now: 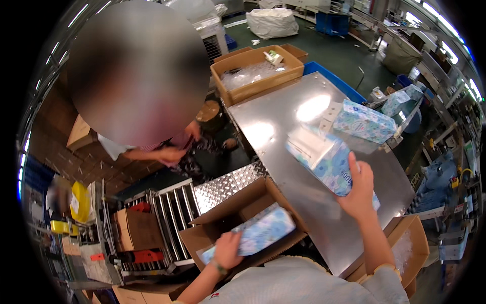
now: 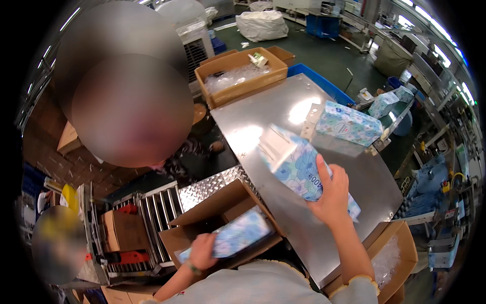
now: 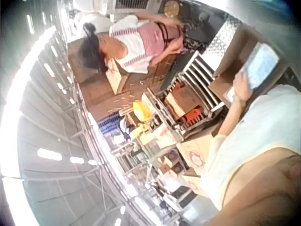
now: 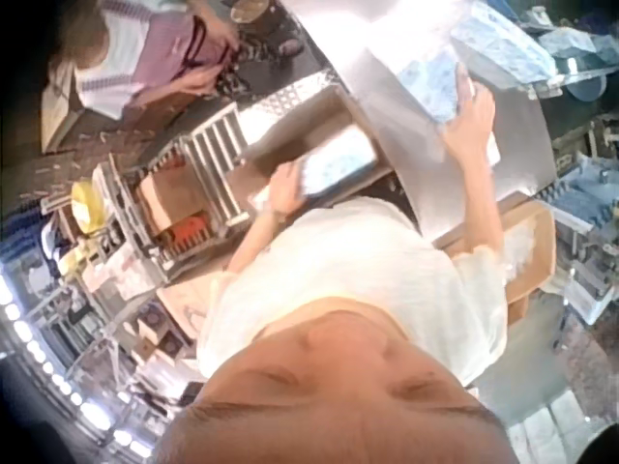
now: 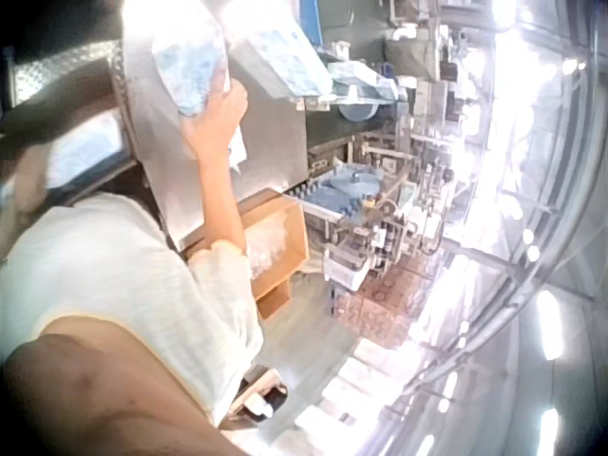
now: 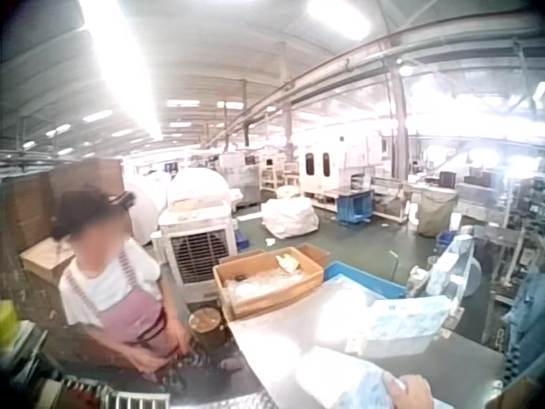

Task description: The person places packages of paper products into cardboard boxes, closes the boxes, and places them onto a conveyor belt.

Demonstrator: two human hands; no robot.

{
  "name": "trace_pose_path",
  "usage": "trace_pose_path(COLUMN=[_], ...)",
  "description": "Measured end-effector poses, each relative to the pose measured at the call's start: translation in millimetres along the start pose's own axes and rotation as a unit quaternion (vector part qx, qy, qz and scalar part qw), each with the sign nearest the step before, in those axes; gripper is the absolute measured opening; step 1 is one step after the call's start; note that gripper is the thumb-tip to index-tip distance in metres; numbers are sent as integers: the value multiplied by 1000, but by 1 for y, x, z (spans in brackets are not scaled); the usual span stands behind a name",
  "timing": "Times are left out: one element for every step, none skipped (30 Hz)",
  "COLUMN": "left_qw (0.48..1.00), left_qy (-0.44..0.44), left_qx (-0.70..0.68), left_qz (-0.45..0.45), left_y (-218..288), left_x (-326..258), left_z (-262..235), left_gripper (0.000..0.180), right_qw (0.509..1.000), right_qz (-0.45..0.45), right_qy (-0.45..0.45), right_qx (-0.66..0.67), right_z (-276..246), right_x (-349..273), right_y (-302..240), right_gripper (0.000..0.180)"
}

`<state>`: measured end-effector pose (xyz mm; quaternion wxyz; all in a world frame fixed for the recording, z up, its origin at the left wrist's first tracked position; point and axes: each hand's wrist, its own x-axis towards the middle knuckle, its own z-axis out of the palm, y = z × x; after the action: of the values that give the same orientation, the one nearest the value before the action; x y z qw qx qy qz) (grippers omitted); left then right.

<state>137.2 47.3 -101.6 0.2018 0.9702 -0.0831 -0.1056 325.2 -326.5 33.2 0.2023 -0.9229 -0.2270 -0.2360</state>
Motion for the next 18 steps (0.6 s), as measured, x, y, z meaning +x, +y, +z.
trace_pose_path(left_qw=[996,993,988,986,982,973,956,932,907,892,884,933,975,984,991,986,978,969], left_qy=[-81,-113,-145,-161,-165,-177,-191,-202,-208,-208,-201,-225,-134,-121,-107,-144,-181,-219], left_qx=[29,25,21,-7,-70,-139,-223,-301,-365,-399,-416,-280,-180,-127,-74,-87,-100,-115], left_qz=[-1,22,42,51,57,45,25,0,-29,-49,-64,-21,4,14,23,10,1,-9], left_y=[3,2,2,-1,-8,-14,-16,-19,-26,-31,-29,-16,-13,-11,-11,-15,-17,-17], left_x=[7,14,20,25,29,33,35,35,30,30,31,38,32,31,33,35,38,41], left_z=[19,43,66,84,101,117,137,152,163,170,178,132,131,131,130,131,131,127], left_gripper=[77,78,78,78,78,78,78,78,78,78,78,75,76,77,78,79,80,82], right_qw=[996,983,962,943,920,901,875,857,854,848,832,814,796,817,835,851,883,911], right_qz=[-26,-52,-102,-134,-160,-212,-262,-300,-340,-375,-400,-423,-443,-426,-409,-394,-364,-332], right_qy=[40,82,50,8,-40,-85,-136,-181,-220,-260,-297,-333,-365,-357,-347,-336,-283,-229], right_qx=[80,156,248,305,357,369,382,379,327,270,243,217,190,156,121,89,90,90], right_z=[-11,-14,-10,-5,0,18,37,72,113,153,192,232,264,292,318,340,359,370], right_x=[15,26,28,22,17,11,7,-4,-17,-30,-41,-51,-61,-73,-86,-96,-103,-108], right_y=[-29,-55,-77,-99,-121,-137,-155,-164,-168,-167,-164,-157,-152,-149,-150,-151,-149,-147], right_gripper=[106,101,99,96,93,89,85,82,81,81,81,82,82,80,77,75,74,72])
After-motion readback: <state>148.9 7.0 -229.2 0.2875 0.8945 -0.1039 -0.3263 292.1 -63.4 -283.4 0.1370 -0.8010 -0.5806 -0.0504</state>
